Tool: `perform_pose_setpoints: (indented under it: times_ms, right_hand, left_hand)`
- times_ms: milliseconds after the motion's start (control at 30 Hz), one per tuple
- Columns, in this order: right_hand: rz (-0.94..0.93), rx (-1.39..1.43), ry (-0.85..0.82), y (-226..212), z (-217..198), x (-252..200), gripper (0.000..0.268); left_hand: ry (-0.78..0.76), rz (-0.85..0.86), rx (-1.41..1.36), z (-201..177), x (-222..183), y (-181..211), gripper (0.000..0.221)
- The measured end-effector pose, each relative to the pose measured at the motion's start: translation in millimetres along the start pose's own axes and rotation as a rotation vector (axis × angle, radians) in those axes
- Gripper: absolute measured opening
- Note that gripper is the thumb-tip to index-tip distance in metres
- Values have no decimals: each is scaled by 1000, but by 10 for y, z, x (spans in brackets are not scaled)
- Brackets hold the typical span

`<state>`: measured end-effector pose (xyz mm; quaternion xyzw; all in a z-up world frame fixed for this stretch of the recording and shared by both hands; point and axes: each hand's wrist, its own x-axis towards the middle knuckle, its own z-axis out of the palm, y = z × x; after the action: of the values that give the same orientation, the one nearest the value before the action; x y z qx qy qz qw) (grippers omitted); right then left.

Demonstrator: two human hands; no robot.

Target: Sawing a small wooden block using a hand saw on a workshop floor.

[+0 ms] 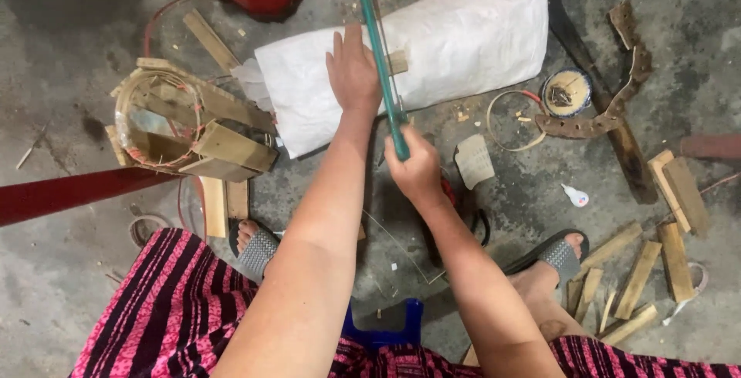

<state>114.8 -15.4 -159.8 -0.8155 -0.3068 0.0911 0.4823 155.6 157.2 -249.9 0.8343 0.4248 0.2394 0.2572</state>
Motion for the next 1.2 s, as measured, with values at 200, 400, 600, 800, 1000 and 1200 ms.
perform_pose_setpoints:
  times_ms: [200,400,600,800,1000,1200]
  right_hand:
    - [7,11,-22,-156,-94,102,7]
    - [-85,-22,-22,-82,-110,95,7]
    - [-125,26,-70,394,44,-281,15]
    - [-77,38,-36,180,-63,-294,11]
    - [-92,27,-34,73,-42,-190,8]
    - [-83,55,-34,-50,-231,-75,12]
  left_hand:
    - [-110,-22,115,210,8,-158,52]
    - [-223,-86,162,133,90,-82,53]
    - [-260,-91,162,43,119,-20,53]
    - [-216,-96,49,-46,75,49,55]
    - [-182,-58,85,105,107,-99,55]
    - [-187,-7,91,80,155,-94,55]
